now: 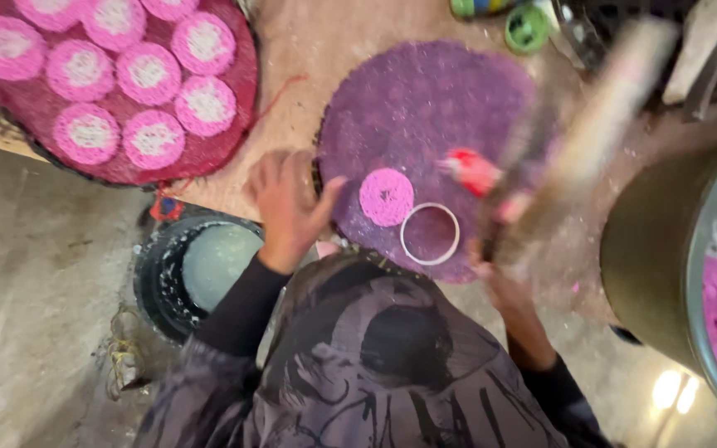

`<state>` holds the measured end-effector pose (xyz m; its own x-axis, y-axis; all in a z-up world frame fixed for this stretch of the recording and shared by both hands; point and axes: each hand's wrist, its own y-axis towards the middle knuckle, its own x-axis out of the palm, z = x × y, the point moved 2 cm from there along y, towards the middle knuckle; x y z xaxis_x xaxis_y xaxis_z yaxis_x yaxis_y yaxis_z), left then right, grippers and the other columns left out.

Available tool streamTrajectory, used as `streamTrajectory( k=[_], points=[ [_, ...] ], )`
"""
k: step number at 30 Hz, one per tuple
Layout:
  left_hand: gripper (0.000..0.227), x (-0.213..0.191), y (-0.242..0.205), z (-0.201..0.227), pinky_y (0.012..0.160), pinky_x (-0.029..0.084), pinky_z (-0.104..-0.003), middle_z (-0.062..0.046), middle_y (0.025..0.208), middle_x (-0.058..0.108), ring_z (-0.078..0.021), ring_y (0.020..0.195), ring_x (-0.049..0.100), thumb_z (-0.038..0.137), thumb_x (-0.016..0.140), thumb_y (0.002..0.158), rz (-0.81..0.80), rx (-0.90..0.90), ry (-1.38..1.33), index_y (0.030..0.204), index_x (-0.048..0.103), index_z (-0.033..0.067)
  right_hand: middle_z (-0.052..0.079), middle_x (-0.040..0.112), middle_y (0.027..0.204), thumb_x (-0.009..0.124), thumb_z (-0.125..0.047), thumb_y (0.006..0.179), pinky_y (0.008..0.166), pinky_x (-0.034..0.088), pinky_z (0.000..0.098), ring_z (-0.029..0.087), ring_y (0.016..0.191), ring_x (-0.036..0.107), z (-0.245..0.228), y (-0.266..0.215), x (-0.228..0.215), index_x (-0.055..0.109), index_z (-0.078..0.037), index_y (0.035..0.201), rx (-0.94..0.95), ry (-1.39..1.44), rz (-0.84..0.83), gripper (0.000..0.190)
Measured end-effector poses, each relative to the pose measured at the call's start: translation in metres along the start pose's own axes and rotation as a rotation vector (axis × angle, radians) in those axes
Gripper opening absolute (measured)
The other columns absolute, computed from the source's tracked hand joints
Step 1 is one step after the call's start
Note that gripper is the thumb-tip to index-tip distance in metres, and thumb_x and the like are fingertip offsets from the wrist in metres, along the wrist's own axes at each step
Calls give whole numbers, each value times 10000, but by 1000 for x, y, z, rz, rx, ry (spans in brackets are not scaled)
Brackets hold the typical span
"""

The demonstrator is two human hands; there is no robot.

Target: The person fills a cylindrical mold with pink paste using a wooden spreader and presses it onto a purple base while another person works with paste nearby.

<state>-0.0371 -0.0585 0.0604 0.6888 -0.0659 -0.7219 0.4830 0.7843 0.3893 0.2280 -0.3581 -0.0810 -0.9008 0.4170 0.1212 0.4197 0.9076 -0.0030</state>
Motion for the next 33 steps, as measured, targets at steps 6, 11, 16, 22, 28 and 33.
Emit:
streamTrajectory(
  k=[6,11,16,22,28,33],
  points=[
    [434,36,-46,-39,856,356,-532,-140,1101,561,-373,1061,479,468,728,875,-227,-276,155,1070,649,89,15,559,1173,747,-177,893,795,423,266,122,943,520,2,15,-49,431,-98,1485,142,279,339,677],
    [355,64,-31,-51,846,350,-539,-158,1119,553,-380,1059,478,354,697,893,-136,-197,175,1091,640,65,55,571,1211,751,-190,971,866,477,266,128,996,556,-29,40,-24,428,-51,1535,47,439,172,664],
    [276,92,24,-69,828,341,-536,-174,1133,554,-383,1059,475,287,697,905,-128,0,155,1070,646,72,72,656,1070,768,-149,923,740,491,254,124,837,598,-51,44,-13,588,21,1319,-16,71,256,466],
    [222,143,101,-58,831,340,-535,-129,1067,559,-365,1057,489,282,706,888,-152,102,97,1005,661,99,30,678,988,780,-108,912,734,504,250,99,831,619,-74,51,-11,682,19,1121,34,-154,257,264],
    [612,117,126,-10,973,327,-607,-178,1331,515,-398,1248,423,313,741,891,-172,183,94,1432,564,90,23,700,997,857,-162,831,769,537,267,97,879,649,-103,59,-5,694,6,1127,166,-277,279,377],
    [1054,92,91,58,1099,218,-626,-217,1511,403,-419,1402,275,513,857,647,-328,445,-299,1478,422,32,14,722,1012,880,-283,746,796,551,246,61,910,658,-165,88,15,684,-15,1203,188,-463,-71,566]
  ],
)
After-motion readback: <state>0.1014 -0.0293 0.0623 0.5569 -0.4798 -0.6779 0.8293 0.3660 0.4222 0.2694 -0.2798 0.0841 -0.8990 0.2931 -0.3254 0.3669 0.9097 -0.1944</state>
